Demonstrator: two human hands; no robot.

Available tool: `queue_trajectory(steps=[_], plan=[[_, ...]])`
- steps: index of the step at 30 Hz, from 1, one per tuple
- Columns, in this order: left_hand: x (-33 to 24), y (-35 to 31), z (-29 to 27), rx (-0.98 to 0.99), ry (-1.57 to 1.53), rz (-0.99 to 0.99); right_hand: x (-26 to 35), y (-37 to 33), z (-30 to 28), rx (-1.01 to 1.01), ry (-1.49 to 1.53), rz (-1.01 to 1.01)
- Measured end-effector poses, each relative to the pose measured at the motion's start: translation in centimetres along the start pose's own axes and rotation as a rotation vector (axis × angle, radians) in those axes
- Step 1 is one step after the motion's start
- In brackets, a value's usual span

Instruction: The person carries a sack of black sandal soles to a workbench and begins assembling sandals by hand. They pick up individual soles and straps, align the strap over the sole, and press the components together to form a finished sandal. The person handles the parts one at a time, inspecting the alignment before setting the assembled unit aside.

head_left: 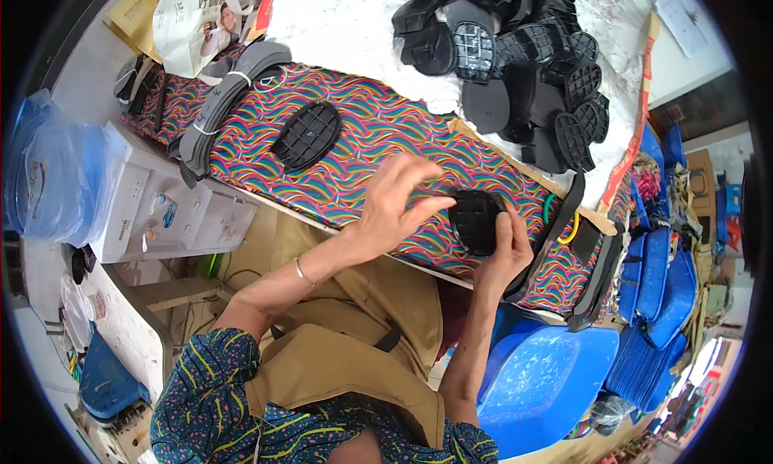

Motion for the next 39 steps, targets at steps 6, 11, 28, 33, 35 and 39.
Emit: queue_trajectory(steps=[6, 11, 28, 33, 35, 39], plan=[[-0.3, -2.2, 4.5, 0.009, -0.485, -0.518, -2.2, -1.9, 2.7, 0.017, 0.672, 0.289], [-2.0, -0.5, 2.4, 0.168, -0.049, -0.148, -0.6, -1.3, 0.9, 0.055, -0.012, -0.011], [-1.9, -0.8, 4.3, 0.525, 0.316, 0.161, 1.5, 1.0, 2.7, 0.304, -0.428, -0.019], [-1.5, -1.1, 4.9, 0.516, 0.303, 0.187, -0.3, 0.9, 2.6, 0.274, -0.330, 0.133], [-1.1, -1.0, 5.3, 0.522, 0.249, 0.183, -1.4, 1.5, 2.3, 0.288, -0.285, 0.153], [-1.9, -1.1, 5.4, 0.588, 0.318, 0.250, -3.0, 1.2, 2.1, 0.321, -0.173, 0.264]])
Point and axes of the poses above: each hand's wrist, its own y-axis towards the middle knuckle, its own z-axis out of the palm, x = y × z, the point moved 7 cm from there along y, towards the middle knuckle, and after that the axes turned 1 degree about -y, right-handed, at the moved point
